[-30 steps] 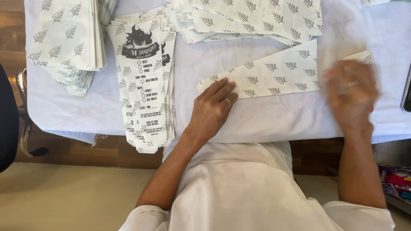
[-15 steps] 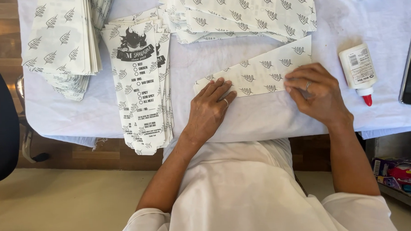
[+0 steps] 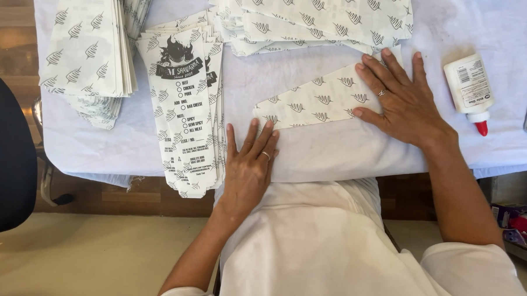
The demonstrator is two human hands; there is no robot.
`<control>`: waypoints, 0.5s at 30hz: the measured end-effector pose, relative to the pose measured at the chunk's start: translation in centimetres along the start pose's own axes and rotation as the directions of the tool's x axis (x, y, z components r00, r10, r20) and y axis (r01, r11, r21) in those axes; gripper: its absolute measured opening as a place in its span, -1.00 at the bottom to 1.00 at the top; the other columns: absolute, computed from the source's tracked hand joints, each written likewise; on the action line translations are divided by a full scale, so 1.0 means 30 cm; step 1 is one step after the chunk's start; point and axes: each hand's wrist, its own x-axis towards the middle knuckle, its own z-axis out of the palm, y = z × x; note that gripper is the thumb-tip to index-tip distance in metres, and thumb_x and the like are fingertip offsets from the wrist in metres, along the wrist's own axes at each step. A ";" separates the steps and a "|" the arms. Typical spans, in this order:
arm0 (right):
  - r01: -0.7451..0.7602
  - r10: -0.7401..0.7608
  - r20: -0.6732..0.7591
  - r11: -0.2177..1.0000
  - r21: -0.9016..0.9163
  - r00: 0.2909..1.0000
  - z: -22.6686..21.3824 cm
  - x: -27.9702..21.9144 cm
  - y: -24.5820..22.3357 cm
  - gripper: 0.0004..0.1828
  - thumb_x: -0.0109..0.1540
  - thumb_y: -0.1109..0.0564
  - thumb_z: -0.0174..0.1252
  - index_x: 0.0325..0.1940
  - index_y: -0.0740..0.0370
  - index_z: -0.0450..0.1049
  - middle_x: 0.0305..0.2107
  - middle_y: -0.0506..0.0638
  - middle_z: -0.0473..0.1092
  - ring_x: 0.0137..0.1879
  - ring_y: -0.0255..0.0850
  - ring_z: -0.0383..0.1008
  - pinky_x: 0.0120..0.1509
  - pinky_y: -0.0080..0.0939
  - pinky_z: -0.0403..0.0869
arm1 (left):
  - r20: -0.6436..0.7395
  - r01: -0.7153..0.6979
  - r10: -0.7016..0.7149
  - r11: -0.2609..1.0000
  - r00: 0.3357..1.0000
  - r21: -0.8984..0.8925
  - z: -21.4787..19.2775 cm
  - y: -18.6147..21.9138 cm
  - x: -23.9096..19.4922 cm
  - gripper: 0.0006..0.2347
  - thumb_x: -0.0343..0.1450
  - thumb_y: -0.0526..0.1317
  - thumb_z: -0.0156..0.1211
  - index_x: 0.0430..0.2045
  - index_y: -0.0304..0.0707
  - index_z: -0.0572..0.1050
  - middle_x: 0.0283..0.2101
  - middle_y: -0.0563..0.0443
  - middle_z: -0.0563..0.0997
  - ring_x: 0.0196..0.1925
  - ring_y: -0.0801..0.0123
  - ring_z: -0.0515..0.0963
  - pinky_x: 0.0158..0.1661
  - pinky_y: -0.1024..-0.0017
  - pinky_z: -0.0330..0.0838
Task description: Applying glue to paper sheets and folding them to assemble packaging materials.
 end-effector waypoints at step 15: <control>0.025 -0.026 -0.065 1.000 -0.016 0.998 0.009 -0.004 -0.001 -0.08 0.34 -0.44 -0.29 0.67 0.01 -0.19 0.59 0.00 -0.19 0.69 0.01 -0.39 0.62 0.36 -0.50 | 0.103 0.155 -0.176 0.970 0.979 0.190 0.181 0.117 0.254 -0.18 0.54 0.33 -0.13 0.43 -0.55 0.02 0.52 -0.47 -0.02 0.61 -0.21 -0.04 0.55 -0.09 -0.10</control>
